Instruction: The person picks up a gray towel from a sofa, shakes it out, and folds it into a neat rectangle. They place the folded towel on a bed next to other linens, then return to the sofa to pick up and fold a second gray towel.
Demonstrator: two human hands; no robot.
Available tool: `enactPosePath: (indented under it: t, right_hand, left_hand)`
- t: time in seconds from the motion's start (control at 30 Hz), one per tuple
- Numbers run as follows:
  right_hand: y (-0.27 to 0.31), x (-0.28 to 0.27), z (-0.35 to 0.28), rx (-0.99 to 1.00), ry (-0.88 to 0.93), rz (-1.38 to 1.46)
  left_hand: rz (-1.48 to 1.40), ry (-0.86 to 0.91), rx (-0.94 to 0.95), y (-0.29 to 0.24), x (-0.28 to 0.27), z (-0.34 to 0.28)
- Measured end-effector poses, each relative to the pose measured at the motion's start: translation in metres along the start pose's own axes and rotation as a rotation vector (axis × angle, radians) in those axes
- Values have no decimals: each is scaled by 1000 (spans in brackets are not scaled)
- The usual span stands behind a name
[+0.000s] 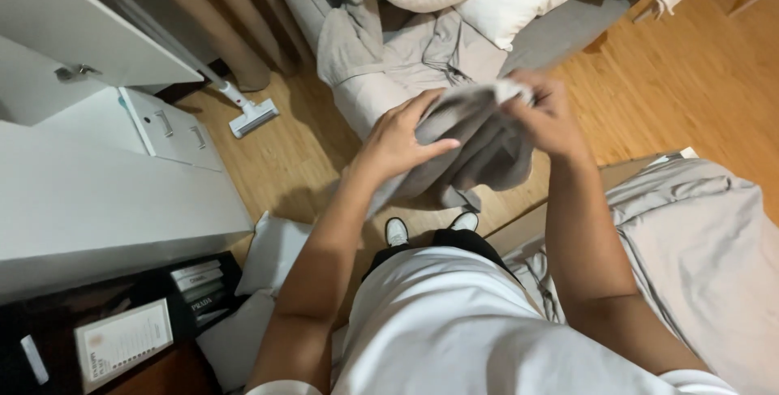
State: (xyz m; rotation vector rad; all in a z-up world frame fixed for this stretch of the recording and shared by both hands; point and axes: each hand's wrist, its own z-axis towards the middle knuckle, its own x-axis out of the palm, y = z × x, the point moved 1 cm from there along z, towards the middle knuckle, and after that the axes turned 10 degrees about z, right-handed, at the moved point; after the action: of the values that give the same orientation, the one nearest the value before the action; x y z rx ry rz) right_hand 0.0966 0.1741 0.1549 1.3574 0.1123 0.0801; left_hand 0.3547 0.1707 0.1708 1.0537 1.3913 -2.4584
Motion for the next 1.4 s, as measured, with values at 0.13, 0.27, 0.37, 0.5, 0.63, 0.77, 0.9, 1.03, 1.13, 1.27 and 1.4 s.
enactPosePath:
  t: [0.13,0.27,0.37,0.5,0.63,0.77,0.9,1.03,1.13,1.27,1.4]
  right_hand:
    - [-6,-68,18,-104,-200,2]
    - [28,-91,18,-174,-162,-75]
    - [47,-106,17,-156,-28,-170]
    - [46,-153,8,23,-83,-354]
    - [29,-211,-12,-19,-265,-544]
    - [15,-230,-24,-27,-312,-550]
    - [40,-221,-27,520,-319,-597]
    - [32,-234,-33,694,-125,-649]
    - [6,-243,-39,526,145,-427]
    - [-24,-242,-26,376,-96,-51]
    - [-39,-234,-3,283,-337,11]
  left_hand:
    - [-23,106,-33,-3,22,29]
    - [-221,28,-94,-18,68,73]
    - [-328,-2,-130,-23,108,110]
    - [-272,-152,-297,-4,157,157]
    - [-276,-305,-153,-9,167,195]
    - [-373,-324,-247,-60,183,216]
    - [-593,-396,-438,-63,212,237]
    - [-623,-386,-495,-59,225,253]
    - [-809,-355,-492,-50,248,264]
    - [-1082,-176,-576,-29,292,270]
    - [-1073,-4,-515,-29,310,274]
